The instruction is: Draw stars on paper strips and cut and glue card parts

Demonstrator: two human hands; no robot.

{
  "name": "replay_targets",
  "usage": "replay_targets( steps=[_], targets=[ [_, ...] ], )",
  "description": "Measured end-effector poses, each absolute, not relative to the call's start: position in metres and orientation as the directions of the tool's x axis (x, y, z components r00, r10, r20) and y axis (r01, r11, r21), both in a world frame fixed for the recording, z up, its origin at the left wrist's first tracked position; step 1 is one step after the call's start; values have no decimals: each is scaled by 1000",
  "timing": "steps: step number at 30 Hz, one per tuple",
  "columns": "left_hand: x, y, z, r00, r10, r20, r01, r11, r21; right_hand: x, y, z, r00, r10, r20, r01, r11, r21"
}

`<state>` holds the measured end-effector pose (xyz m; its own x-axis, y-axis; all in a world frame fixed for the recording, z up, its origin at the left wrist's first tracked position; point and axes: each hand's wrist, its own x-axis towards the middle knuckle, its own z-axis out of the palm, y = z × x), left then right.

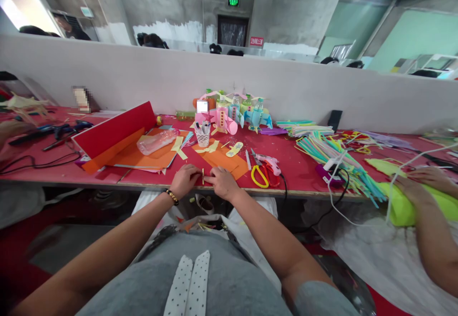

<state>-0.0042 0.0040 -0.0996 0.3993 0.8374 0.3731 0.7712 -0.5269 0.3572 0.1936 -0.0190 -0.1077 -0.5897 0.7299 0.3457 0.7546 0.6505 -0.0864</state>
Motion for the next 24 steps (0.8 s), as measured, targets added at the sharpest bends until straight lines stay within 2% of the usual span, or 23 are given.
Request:
replay_targets(
  steps=[7,24],
  targets=[
    [-6,2,-104,478,768,428,694,-628,352,193,-20,-108,-580,733,356,759,645,-92],
    [-7,4,-108,498,741,450,668,-659,346,194,-19,-106,-579,740,342,756,644,-114]
  ],
)
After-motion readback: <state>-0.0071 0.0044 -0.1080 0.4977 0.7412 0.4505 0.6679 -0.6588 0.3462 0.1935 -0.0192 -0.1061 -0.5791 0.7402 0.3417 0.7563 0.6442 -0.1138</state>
